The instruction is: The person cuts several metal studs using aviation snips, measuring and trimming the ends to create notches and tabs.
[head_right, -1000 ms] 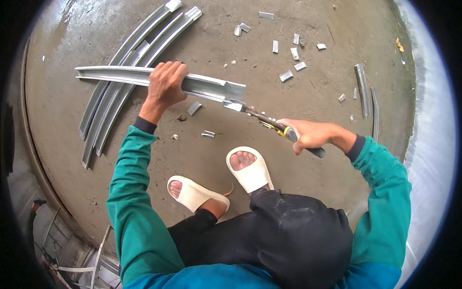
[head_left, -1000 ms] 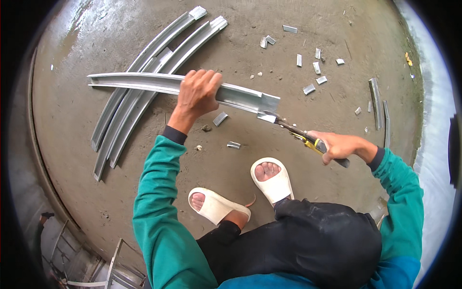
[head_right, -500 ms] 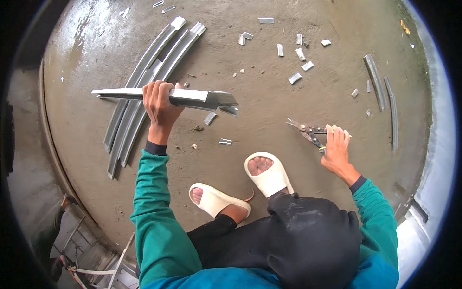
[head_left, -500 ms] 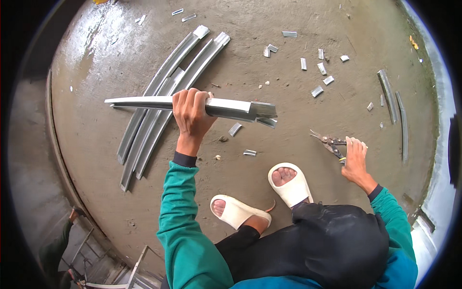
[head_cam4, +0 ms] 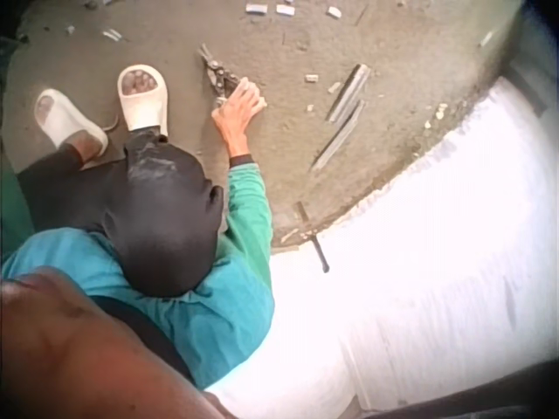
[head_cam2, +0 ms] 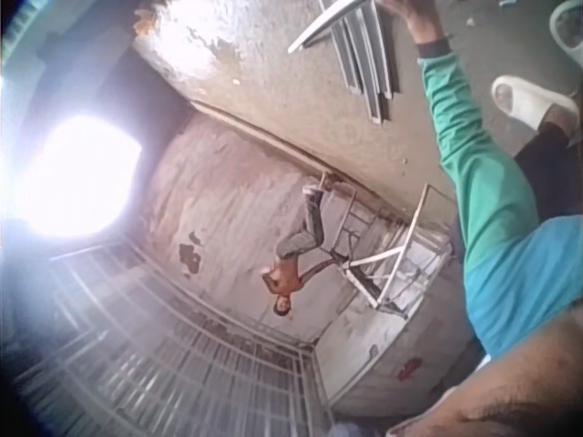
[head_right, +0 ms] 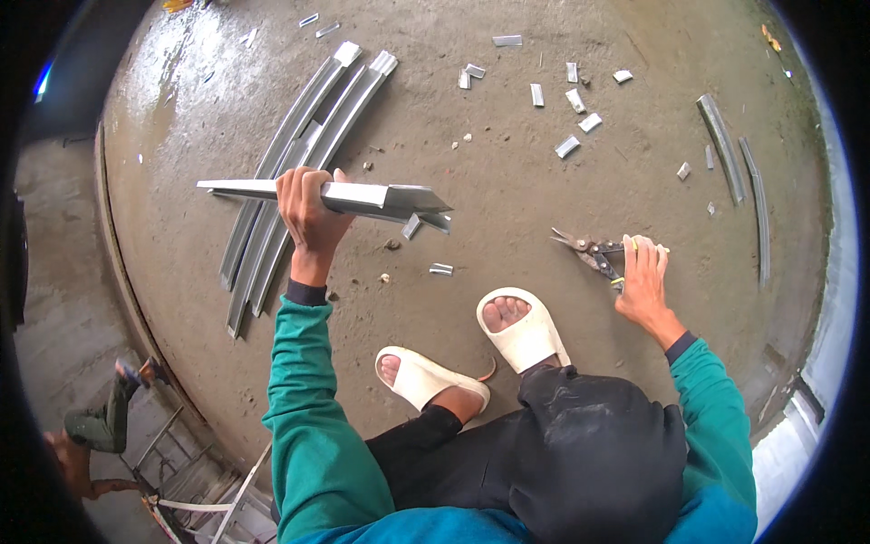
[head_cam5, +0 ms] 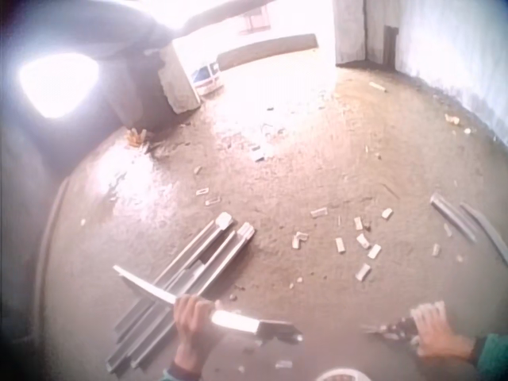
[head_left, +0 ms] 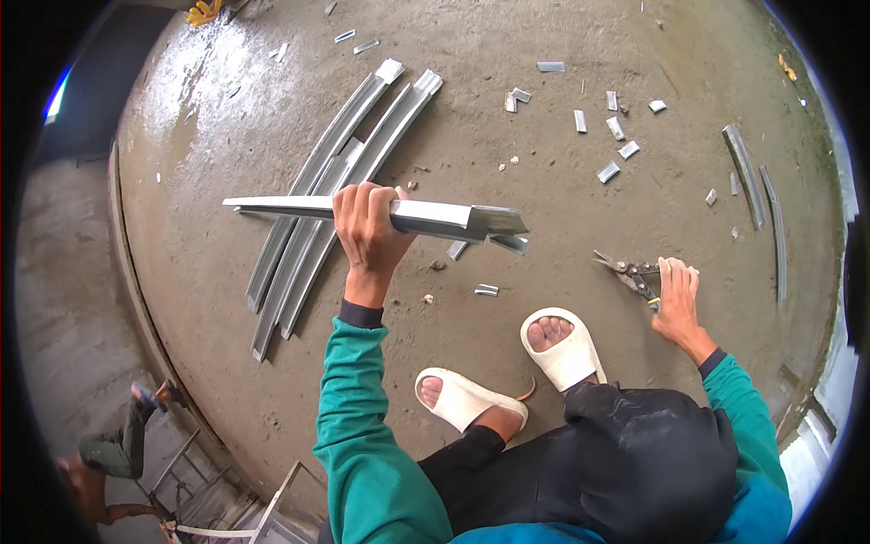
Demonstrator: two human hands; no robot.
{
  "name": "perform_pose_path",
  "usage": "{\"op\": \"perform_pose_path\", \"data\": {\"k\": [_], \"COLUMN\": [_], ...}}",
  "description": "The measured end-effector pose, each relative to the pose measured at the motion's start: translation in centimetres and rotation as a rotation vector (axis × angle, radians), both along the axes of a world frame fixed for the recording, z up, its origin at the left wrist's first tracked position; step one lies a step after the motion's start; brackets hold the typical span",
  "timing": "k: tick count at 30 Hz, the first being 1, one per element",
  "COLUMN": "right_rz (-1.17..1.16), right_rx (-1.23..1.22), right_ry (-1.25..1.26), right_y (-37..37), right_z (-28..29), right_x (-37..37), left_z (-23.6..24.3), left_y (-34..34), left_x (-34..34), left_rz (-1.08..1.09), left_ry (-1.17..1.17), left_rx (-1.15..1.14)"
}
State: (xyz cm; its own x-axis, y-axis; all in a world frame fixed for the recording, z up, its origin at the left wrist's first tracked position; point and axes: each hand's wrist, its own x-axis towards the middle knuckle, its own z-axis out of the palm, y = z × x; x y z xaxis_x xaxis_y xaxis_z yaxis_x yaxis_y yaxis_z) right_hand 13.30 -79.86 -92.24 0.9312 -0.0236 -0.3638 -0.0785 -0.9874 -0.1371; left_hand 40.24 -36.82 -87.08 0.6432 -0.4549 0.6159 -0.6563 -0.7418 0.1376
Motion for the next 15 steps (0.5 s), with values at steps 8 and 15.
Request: {"op": "perform_pose_path", "data": {"k": [8,15], "right_rz": [0.007,0.015], "right_rx": [0.005,-0.008], "right_ry": [-0.010,-0.035], "right_y": [0.0,-0.1], "right_z": [-0.6,-0.8], "right_x": [-0.1,-0.2], "left_z": [0.1,0.3], "left_y": [0.2,-0.1], "left_x": [-0.8,-1.5], "left_rz": [0.006,0.025], "left_ry": [-0.012,-0.045], "left_rx": [-0.001,-0.019]}}
